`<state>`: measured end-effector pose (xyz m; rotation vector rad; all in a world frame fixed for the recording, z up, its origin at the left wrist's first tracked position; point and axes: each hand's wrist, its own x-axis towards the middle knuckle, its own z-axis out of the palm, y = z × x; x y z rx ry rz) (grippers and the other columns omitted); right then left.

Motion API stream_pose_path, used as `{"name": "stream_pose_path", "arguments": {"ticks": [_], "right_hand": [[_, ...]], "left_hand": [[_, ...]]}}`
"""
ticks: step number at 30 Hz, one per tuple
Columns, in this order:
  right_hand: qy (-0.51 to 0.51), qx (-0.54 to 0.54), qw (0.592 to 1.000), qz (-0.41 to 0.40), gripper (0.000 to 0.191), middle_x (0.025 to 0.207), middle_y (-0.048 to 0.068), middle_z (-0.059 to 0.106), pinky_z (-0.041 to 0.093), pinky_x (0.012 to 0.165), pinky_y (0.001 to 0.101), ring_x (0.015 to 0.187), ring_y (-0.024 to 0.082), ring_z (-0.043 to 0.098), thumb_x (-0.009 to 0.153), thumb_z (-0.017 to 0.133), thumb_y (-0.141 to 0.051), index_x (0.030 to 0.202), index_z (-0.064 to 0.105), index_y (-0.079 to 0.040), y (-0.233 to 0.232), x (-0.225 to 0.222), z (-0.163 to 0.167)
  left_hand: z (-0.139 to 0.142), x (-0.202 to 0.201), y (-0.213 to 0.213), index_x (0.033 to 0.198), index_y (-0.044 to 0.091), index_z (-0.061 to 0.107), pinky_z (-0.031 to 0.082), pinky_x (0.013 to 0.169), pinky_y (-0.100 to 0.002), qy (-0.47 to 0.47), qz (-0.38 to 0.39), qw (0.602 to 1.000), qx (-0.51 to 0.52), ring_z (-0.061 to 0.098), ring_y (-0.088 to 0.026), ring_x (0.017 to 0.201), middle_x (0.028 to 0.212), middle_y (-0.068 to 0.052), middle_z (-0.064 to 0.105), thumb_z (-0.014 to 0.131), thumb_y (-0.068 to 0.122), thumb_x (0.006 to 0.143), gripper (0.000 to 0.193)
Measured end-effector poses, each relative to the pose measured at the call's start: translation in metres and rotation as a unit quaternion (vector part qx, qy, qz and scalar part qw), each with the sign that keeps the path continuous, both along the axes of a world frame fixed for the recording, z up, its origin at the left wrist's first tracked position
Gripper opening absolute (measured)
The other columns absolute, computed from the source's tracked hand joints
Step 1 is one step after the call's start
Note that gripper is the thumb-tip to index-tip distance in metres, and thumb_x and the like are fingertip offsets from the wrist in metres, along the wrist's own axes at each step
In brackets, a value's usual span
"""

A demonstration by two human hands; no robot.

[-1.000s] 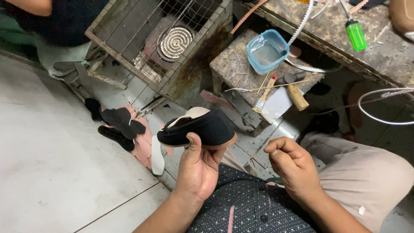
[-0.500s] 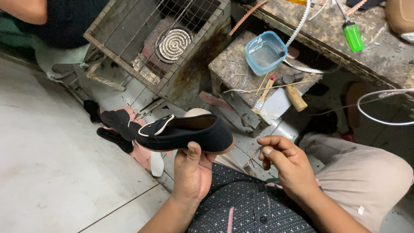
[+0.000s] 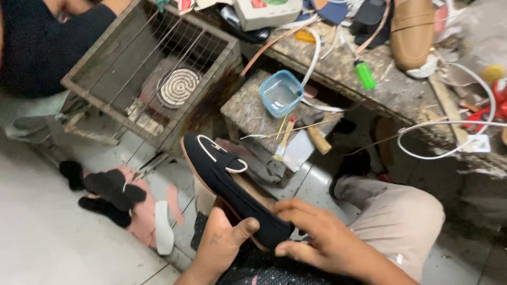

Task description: The person holds a black fabric shoe upper on their lap and uses a thin wooden stick to trim and press the edge where the upper meets the sole. They rotate the shoe to work around the edge, briefly reach to the cluttered workbench, and continue pressing the seam before holding up the finished slipper.

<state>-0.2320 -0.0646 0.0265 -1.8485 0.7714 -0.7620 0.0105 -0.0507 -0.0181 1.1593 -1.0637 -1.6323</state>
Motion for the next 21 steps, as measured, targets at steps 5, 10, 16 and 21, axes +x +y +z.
{"name": "stream_pose_path", "arguments": {"ticks": [5,10,16,21], "right_hand": [[-0.06,0.034,0.997,0.046,0.033,0.112,0.015,0.066,0.056,0.086,0.0375,0.102,0.031,0.07,0.101,0.072,-0.03,0.114,0.063,0.0,0.011,-0.027,0.008],[-0.045,-0.018,0.995,0.092,0.033,0.096,0.016,0.06,0.053,0.071,0.0379,0.085,0.032,0.068,0.102,0.049,-0.029,0.104,0.059,0.002,0.024,-0.111,0.015],[0.281,0.031,0.957,-0.064,0.025,0.084,0.008,0.062,0.052,0.062,0.0355,0.073,0.022,0.07,0.099,0.063,-0.027,0.088,0.058,-0.005,0.086,-0.226,0.074],[0.35,0.009,0.908,-0.229,0.024,0.09,0.01,0.063,0.053,0.066,0.036,0.078,0.023,0.071,0.101,0.063,-0.026,0.093,0.058,-0.004,0.103,-0.275,0.097]], "left_hand": [[-0.031,-0.005,-0.008,0.138,-0.002,0.05,0.051,0.095,-0.033,0.04,-0.067,0.994,0.072,0.065,-0.016,0.11,0.121,-0.01,0.068,0.063,0.066,0.082,0.089],[-0.069,0.007,-0.044,0.135,-0.001,0.06,0.058,0.083,-0.038,-0.02,-0.073,0.992,0.101,0.073,-0.023,0.094,0.106,-0.015,0.075,0.046,0.057,0.095,0.073],[-0.107,0.042,-0.105,0.128,0.003,0.065,0.059,0.075,-0.035,-0.314,0.033,0.949,-0.02,0.076,-0.021,0.082,0.092,-0.012,0.078,0.053,0.038,0.097,0.049],[-0.142,0.033,-0.133,0.124,-0.003,0.065,0.053,0.058,-0.042,-0.234,0.181,0.955,0.031,0.065,-0.029,0.062,0.082,-0.02,0.071,0.057,0.034,0.102,0.044]]}}
